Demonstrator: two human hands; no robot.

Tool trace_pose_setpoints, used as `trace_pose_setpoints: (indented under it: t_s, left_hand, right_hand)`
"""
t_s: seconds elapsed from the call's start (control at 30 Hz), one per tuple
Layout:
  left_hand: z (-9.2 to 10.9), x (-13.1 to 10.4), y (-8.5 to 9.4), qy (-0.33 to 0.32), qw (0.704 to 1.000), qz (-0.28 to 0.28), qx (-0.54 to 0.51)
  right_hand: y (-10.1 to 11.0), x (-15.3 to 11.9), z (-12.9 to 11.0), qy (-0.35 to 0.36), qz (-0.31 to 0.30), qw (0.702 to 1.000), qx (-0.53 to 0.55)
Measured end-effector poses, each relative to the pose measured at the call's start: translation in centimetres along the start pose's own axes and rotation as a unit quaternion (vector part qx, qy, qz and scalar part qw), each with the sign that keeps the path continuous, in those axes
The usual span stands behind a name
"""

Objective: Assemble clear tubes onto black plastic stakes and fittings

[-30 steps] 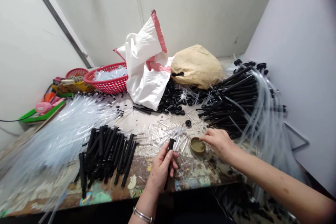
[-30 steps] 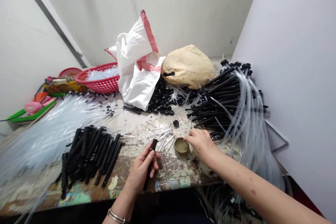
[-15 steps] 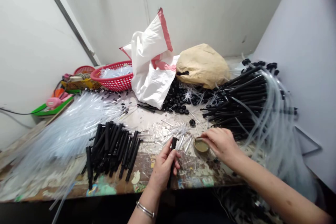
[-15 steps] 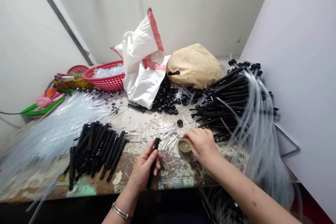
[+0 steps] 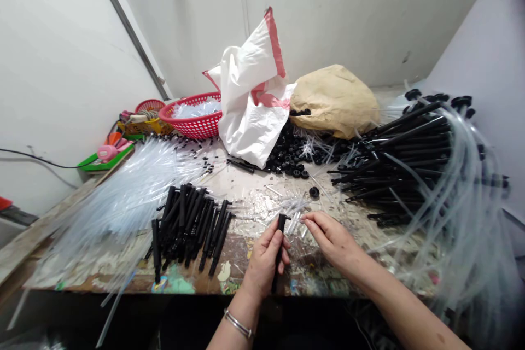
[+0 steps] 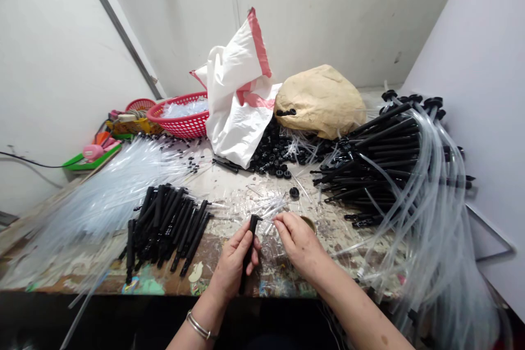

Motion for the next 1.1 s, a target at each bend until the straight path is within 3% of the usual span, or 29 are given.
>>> trace_pose_setpoints:
  t_s: [0.67, 0.93, 1.1]
  left_hand:
    - [-0.2, 0.0, 0.3, 0.004, 1.000, 0.001, 0.012]
    - [-0.4, 0.1, 0.2, 0.017, 1.000, -0.008, -0.002]
    - [-0.2, 0.0, -0.2, 0.017, 0.999, -0.028, -0.008]
  right_hand:
    - [-0.4, -0.2, -0.8, 0.042, 0.009, 0.999, -0.020]
    - [-1.4, -0.2, -1.2, 0.084, -0.067, 0.990, -0.091]
    - [-1.5, 0.3, -1.4, 0.105, -0.068, 0.985, -0.120]
Point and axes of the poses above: each hand's wrist, its own x-axis towards the middle knuckle, its own y-axis out of the back of the hand, z = x × y, the point moved 7 cm from there along x, towards the middle knuckle, and after that the axes turned 14 degrees about z, right-handed, at the moved point
